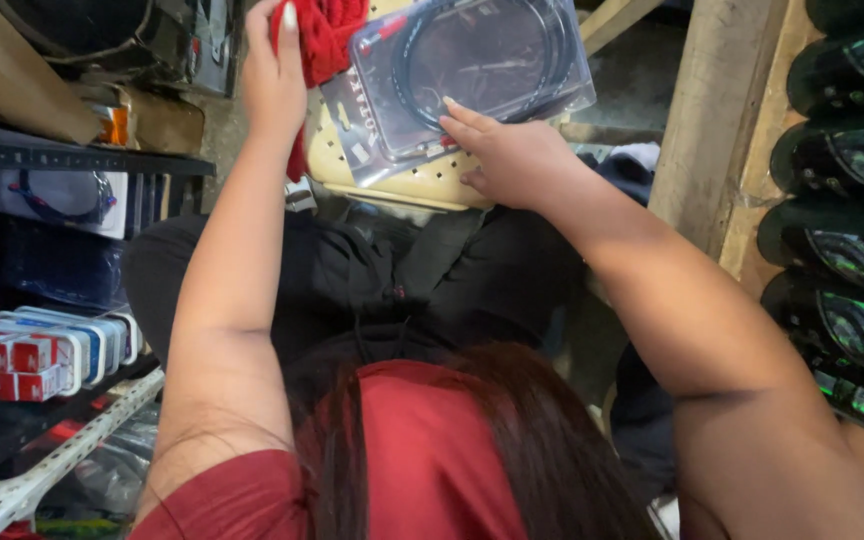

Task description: The person cleans the plastic packaging of a motorcycle cable with a cloth and removes a label.

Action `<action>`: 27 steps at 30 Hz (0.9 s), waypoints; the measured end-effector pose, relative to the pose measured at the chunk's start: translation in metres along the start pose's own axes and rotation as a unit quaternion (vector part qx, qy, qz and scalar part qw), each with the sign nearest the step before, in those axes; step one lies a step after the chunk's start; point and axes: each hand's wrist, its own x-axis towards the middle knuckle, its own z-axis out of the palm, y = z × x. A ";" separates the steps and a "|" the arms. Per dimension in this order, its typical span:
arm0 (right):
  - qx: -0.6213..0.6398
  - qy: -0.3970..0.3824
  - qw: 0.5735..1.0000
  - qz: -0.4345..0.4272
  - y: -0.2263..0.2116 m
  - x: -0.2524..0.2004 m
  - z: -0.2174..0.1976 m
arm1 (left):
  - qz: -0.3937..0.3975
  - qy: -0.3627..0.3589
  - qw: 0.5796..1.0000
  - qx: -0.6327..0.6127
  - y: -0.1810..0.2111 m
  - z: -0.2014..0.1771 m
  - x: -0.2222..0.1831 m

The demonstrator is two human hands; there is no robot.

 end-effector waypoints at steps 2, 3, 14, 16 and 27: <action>-0.001 0.031 0.999 -0.022 0.008 0.006 0.008 | 0.095 0.033 0.995 -0.007 -0.005 0.010 0.024; -0.003 0.037 0.999 -0.021 0.001 0.004 -0.004 | 0.102 0.035 0.994 -0.007 0.014 0.010 0.029; 0.174 0.482 0.858 -0.030 0.016 0.011 0.016 | 0.215 -0.285 0.887 -0.294 0.198 -0.005 -0.032; 0.162 0.480 0.862 -0.005 0.016 0.007 0.016 | 0.144 -0.191 0.940 -0.242 0.121 0.003 -0.027; 0.018 0.340 0.940 -0.002 0.024 0.016 0.029 | 0.311 -0.246 0.879 0.265 0.025 -0.039 -0.025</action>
